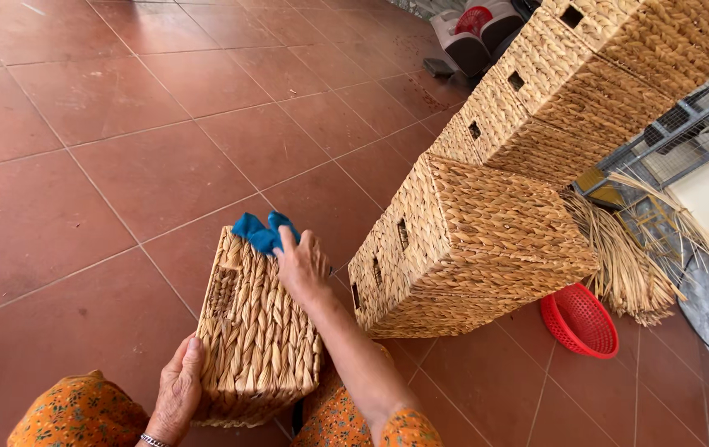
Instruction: The person sits on the tiled floor and wipes woven water-hyacinth storage baskets one at a time with a blue cloth, turning each basket to clean its sides and handle cutouts, then sets it aside and takes the next basket.
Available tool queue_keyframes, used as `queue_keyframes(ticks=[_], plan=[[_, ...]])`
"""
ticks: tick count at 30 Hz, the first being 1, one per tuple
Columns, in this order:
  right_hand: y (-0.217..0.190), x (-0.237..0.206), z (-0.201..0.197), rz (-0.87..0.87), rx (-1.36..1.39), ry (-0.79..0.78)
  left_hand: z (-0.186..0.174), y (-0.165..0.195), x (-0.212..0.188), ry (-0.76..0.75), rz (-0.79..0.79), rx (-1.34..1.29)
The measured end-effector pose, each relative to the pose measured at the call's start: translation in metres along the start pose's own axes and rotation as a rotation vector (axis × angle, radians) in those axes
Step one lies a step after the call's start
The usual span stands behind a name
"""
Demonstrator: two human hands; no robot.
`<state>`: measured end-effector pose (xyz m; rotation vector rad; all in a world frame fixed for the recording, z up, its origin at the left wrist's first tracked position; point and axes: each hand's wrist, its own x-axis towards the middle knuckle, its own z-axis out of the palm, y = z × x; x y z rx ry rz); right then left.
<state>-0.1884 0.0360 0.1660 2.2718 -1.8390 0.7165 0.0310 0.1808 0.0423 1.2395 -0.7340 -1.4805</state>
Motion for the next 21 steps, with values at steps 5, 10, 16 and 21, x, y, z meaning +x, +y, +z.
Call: queue_keyframes(ticks=[5,10,16,21], plan=[[-0.062,-0.084,-0.051,-0.297,0.060,-0.137,-0.005,-0.003,0.013,0.010,0.055,-0.083],[-0.070,-0.157,-0.091,-0.481,0.219,-0.207,-0.004,-0.010,0.026,-0.053,-0.086,-0.063],[-0.022,-0.068,-0.020,-0.409,0.105,0.044,-0.002,-0.025,0.028,-0.163,0.061,-0.010],[0.007,0.024,0.021,-0.116,-0.032,0.090,-0.001,-0.033,0.029,-0.095,0.047,0.009]])
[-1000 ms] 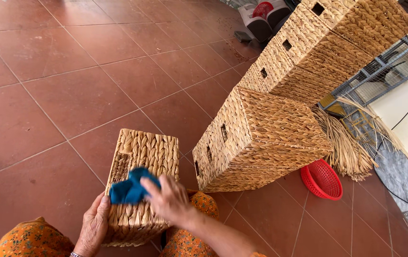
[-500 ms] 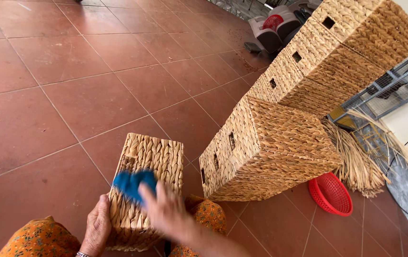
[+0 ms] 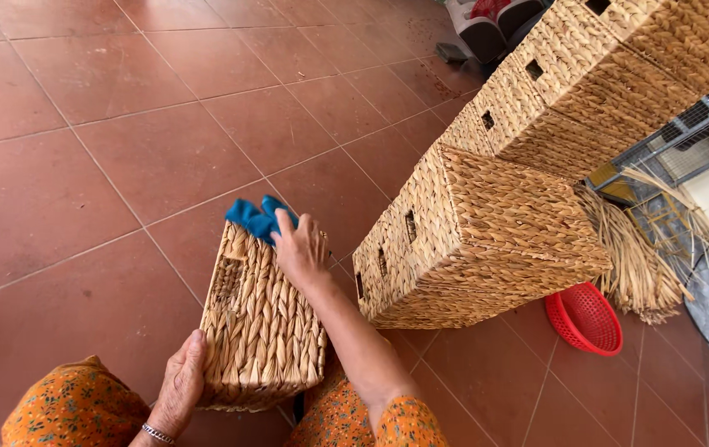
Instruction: The person sits on the tiled floor and wipes woven water-hyacinth storage baskets one at a time with a blue cloth, turning each basket to clean its sides and handle cutouts, then sets it aside and takes the next basket.
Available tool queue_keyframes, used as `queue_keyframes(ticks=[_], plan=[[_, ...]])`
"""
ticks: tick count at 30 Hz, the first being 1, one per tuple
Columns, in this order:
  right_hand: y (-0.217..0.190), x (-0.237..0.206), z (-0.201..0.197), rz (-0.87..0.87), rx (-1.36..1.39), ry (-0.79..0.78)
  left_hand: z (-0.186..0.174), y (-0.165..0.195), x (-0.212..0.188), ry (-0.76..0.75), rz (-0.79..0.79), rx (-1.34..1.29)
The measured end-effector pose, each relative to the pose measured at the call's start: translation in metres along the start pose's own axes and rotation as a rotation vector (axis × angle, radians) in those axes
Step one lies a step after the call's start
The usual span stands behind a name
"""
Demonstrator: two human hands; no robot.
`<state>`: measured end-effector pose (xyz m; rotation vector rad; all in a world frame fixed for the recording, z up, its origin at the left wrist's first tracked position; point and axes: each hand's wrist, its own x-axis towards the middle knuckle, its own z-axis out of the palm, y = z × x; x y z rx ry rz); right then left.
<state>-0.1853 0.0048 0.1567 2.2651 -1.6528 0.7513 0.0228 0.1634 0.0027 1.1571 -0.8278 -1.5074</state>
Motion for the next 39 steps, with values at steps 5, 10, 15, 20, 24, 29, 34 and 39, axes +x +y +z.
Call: queue_keyframes(ticks=[5,10,15,20,24,29,34,39], plan=[[-0.045,-0.024,-0.035,-0.016,0.172,-0.188,-0.006,0.017,0.001,0.070,-0.150,0.060],[-0.111,-0.128,-0.112,-0.358,0.285,-0.203,-0.009,0.025,0.001,0.011,-0.112,0.029],[-0.095,-0.127,-0.107,-0.375,0.297,-0.182,-0.014,0.013,0.002,0.013,-0.195,0.057],[-0.054,-0.051,-0.038,-0.242,0.165,-0.059,-0.014,0.009,-0.004,-0.002,-0.105,0.075],[-0.034,0.001,-0.012,0.000,0.064,0.080,-0.010,0.011,-0.008,0.030,-0.101,0.054],[-0.077,-0.035,-0.050,-0.049,0.245,-0.217,-0.012,0.026,-0.013,0.080,-0.124,-0.065],[-0.116,-0.139,-0.110,-0.396,0.182,-0.180,-0.015,0.026,-0.007,0.048,-0.171,-0.158],[-0.094,-0.142,-0.101,-0.369,0.314,-0.209,-0.017,0.008,0.004,-0.027,0.017,-0.035]])
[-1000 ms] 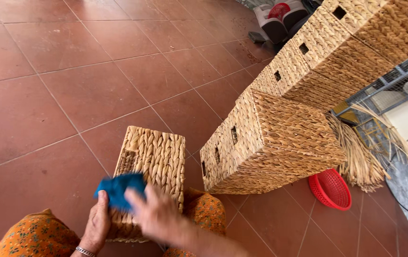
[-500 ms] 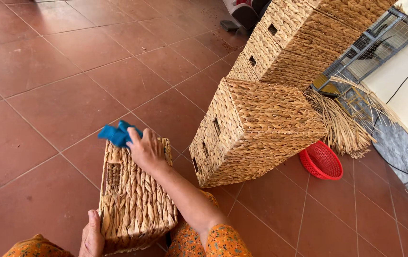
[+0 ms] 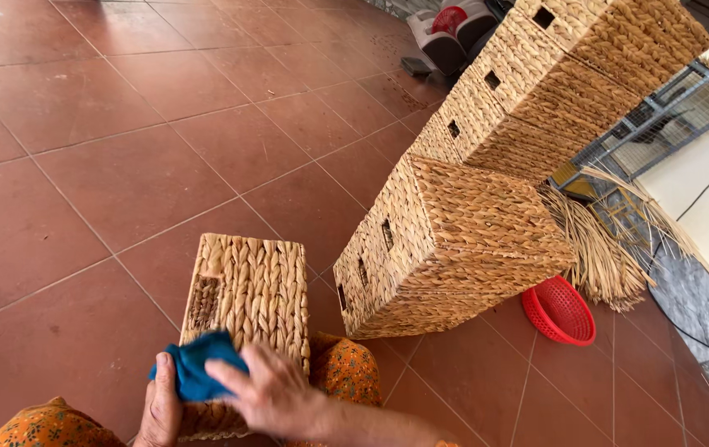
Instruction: The person sits on the tiled floor and wipes woven water-hyacinth storage baskets one at a time with a blue cloth, turning each basket to clean its sides and handle cutouts, then sets it aside and takes the next basket.
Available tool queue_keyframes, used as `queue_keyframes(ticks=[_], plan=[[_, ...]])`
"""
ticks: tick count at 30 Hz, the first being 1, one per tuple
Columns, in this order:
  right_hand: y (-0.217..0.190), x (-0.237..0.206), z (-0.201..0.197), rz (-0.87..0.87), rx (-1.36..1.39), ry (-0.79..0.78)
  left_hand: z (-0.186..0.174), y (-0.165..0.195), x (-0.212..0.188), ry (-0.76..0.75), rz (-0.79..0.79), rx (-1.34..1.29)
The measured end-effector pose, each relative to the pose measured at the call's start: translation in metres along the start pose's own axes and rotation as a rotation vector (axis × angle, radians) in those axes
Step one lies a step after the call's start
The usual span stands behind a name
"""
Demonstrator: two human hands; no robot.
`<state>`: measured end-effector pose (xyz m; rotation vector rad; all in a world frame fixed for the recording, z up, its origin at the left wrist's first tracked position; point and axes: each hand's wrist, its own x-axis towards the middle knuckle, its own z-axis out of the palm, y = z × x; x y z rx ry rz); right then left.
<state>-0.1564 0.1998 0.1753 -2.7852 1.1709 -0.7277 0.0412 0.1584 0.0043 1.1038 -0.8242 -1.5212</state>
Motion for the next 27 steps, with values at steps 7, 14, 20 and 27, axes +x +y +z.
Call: queue_keyframes(ticks=[7,14,20,27], plan=[[0.117,0.104,0.033,0.286,-0.196,0.088,0.007,0.008,-0.008,0.017,-0.088,0.097],[0.082,0.110,0.032,0.335,-0.182,0.005,0.005,0.026,-0.007,0.062,-0.176,0.014],[-0.024,0.015,-0.001,-0.005,-0.036,-0.051,-0.005,0.004,0.007,0.034,-0.085,-0.110],[0.051,0.060,0.015,0.076,-0.133,0.041,0.004,0.011,0.001,0.046,-0.005,0.218]])
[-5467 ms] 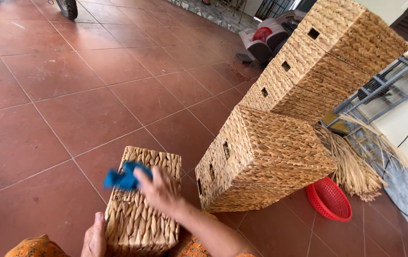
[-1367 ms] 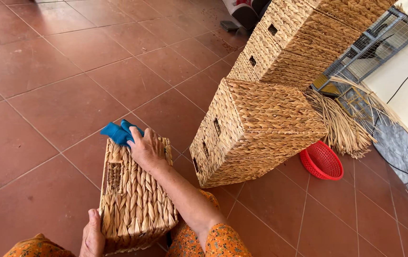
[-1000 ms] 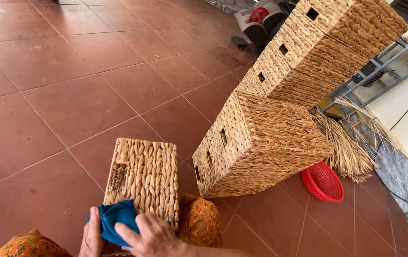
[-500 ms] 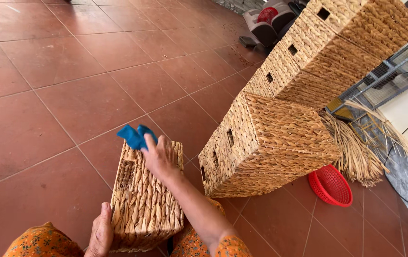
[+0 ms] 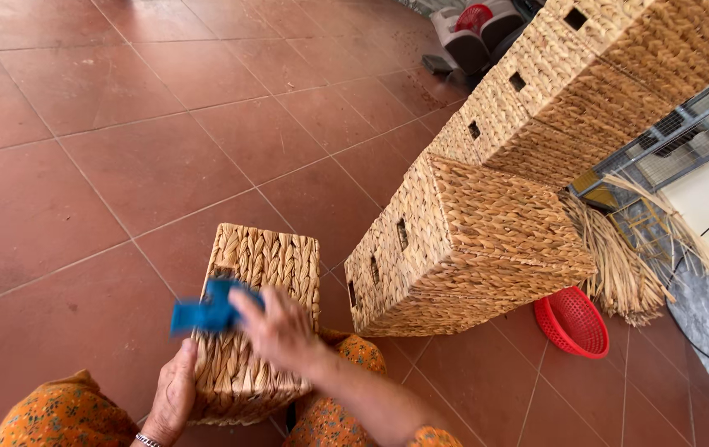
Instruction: The person sits on the tiled floor and wipes woven water-hyacinth storage baskets one at a time with a blue cloth, turning each basket to clean its sides and handle cutouts, then sets it aside and takes the next basket.
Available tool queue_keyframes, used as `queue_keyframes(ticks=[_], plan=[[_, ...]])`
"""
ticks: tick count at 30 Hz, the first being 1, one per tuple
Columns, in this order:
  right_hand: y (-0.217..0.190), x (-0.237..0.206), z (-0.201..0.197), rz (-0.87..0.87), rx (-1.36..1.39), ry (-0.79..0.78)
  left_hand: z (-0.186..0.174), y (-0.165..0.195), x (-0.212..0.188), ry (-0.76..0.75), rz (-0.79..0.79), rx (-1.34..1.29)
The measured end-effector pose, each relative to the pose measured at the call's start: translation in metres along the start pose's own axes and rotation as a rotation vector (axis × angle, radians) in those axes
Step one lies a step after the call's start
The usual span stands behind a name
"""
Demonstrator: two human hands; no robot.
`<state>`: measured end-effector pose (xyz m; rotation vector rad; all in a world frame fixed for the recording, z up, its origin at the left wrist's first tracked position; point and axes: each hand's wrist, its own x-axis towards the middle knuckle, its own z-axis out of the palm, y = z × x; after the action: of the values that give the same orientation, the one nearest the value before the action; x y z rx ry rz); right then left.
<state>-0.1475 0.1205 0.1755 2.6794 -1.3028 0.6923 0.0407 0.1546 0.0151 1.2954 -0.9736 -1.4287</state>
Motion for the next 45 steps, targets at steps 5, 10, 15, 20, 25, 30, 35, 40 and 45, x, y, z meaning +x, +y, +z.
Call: queue_keyframes(ticks=[5,10,15,20,25,30,35,40,45], plan=[[0.084,0.075,0.027,0.336,-0.141,0.035,0.004,0.033,-0.018,-0.049,0.076,-0.003],[0.076,0.048,0.042,0.208,-0.134,0.172,0.001,0.039,-0.017,-0.028,0.091,-0.043],[-0.008,-0.048,-0.004,-0.021,-0.078,-0.092,0.008,0.037,-0.007,-0.059,0.077,-0.115],[0.008,-0.092,-0.019,-0.031,-0.009,-0.078,0.023,0.040,-0.009,-0.073,0.152,-0.107],[0.094,-0.045,0.022,0.120,-0.123,0.120,0.021,0.035,-0.019,-0.109,0.083,-0.127],[0.187,-0.012,0.057,0.449,-0.134,0.203,0.017,0.022,-0.025,-0.065,0.067,-0.070],[0.209,-0.030,0.071,0.517,0.599,0.392,0.006,0.019,-0.017,0.002,0.105,-0.037],[0.162,-0.030,0.097,0.930,0.851,0.405,-0.032,0.034,0.003,0.078,0.299,0.162],[0.104,-0.035,0.162,0.696,0.763,0.421,-0.093,0.038,0.047,0.281,0.184,0.416]])
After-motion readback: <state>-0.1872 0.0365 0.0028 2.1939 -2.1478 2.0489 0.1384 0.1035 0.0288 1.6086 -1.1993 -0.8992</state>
